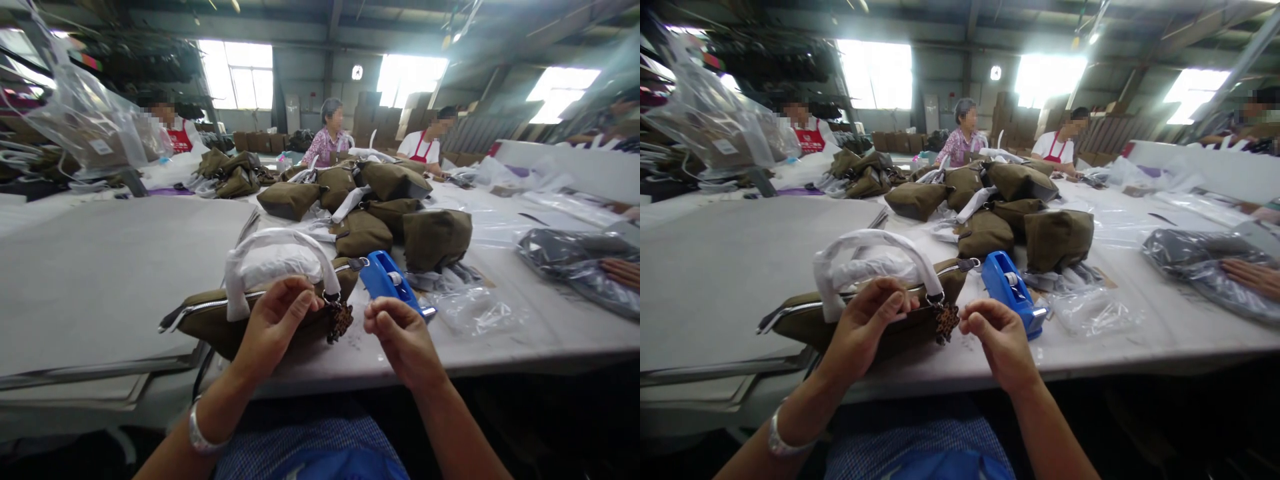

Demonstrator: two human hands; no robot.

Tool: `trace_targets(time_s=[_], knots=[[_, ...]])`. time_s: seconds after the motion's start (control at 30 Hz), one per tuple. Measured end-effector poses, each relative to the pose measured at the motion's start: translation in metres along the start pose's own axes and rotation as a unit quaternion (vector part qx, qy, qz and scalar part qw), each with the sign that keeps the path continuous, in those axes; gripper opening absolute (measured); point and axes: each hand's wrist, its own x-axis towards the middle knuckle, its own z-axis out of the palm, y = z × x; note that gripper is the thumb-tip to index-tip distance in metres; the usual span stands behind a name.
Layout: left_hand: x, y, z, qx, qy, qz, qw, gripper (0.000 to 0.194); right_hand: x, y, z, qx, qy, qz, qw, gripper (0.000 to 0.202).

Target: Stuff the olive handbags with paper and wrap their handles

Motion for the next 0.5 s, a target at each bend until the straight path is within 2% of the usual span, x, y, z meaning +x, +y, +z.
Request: trace_targets(time_s=[0.07,0.13,0.27,0.37,0.5], knots=[[0.001,0.002,0.005,0.050,-0.015,0.034,0.998,0.007,0.002,0.004,0.007,0.009,-0.008,0.017,1.000,0.018],[0.001,0.003,0.008,0.108,-0.038,0.066,0.991,0.011,0.003,0.008,0.010,-0.023,0.009,0.013,1.000,0.016],[0.002,0.001,0.009,0.169,-0.071,0.107,0.977,0.016,0.006,0.012,0.011,-0.137,0.026,-0.048,0.989,0.009],[0.003,-0.003,0.010,0.183,-0.074,0.102,0.975,0.017,0.005,0.013,0.012,-0.183,0.009,-0.077,0.980,0.007],[0.003,-0.005,0.014,0.204,-0.046,0.078,0.975,0.016,0.003,0.014,0.017,-0.161,-0.015,-0.038,0.986,0.011]])
